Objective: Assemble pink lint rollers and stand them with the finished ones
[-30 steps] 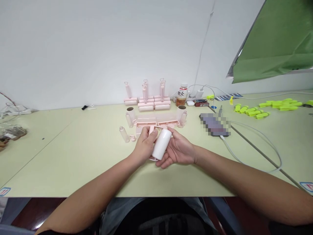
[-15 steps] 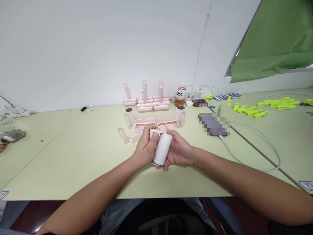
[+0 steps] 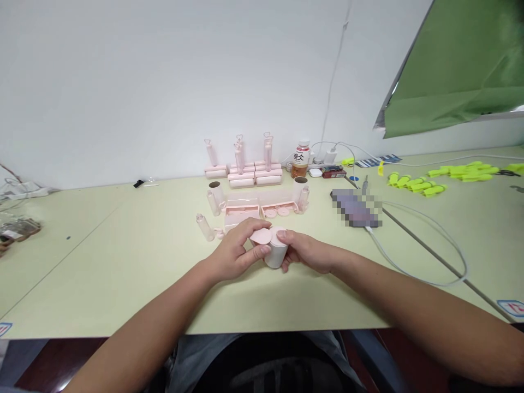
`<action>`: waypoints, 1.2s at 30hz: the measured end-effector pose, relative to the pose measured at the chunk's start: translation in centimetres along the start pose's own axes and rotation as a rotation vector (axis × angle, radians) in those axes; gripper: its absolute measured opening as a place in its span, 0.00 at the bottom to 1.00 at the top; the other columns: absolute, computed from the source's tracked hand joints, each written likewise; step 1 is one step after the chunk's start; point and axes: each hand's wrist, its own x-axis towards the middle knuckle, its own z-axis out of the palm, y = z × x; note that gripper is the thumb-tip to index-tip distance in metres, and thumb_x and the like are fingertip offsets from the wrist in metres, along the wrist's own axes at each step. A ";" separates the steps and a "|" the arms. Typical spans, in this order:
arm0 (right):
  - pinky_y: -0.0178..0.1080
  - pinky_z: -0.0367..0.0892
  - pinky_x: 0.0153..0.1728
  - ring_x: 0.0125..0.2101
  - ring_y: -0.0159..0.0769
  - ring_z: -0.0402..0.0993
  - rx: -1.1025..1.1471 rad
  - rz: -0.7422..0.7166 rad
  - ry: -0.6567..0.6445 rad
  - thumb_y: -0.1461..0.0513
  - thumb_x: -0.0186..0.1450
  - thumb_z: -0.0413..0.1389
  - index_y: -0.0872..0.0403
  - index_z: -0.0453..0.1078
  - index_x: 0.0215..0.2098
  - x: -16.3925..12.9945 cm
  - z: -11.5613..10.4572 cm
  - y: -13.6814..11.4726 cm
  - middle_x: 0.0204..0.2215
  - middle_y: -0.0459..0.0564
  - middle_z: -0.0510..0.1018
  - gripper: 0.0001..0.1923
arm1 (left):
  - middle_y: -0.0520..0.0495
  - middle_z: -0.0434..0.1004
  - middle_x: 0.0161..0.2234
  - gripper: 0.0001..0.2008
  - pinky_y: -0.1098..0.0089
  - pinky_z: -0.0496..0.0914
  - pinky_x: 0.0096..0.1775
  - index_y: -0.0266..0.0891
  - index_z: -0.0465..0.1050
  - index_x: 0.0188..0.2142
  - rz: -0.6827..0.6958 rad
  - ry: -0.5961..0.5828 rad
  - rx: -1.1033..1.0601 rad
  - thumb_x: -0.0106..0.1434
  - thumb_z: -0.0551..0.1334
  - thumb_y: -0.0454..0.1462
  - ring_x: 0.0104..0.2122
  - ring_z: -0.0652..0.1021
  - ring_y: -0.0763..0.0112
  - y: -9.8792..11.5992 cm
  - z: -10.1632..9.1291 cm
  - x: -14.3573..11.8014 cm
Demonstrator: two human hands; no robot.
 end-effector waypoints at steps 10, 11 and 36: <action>0.34 0.70 0.26 0.29 0.34 0.70 -0.128 0.028 -0.004 0.39 0.64 0.48 0.58 0.70 0.38 0.0 -0.2 0.2 0.32 0.53 0.74 0.30 | 0.41 0.75 0.47 0.16 0.62 0.69 0.48 0.41 0.67 0.51 -0.025 -0.023 0.051 0.67 0.58 0.44 0.47 0.75 0.61 -0.4 0.3 -0.1; 0.34 0.69 0.26 0.29 0.34 0.70 -0.136 0.027 -0.008 0.39 0.65 0.48 0.58 0.70 0.37 -0.1 -0.2 0.2 0.32 0.54 0.74 0.30 | 0.41 0.75 0.47 0.16 0.62 0.69 0.48 0.41 0.67 0.52 -0.030 -0.021 0.052 0.67 0.58 0.44 0.46 0.75 0.61 -0.5 0.3 -0.2; 0.35 0.69 0.26 0.29 0.33 0.70 -0.152 0.010 -0.046 0.40 0.65 0.47 0.58 0.70 0.36 -0.1 -0.3 0.0 0.33 0.54 0.74 0.30 | 0.42 0.76 0.45 0.16 0.62 0.70 0.47 0.41 0.67 0.52 -0.025 -0.009 0.054 0.67 0.57 0.43 0.45 0.76 0.62 -0.6 0.4 -0.3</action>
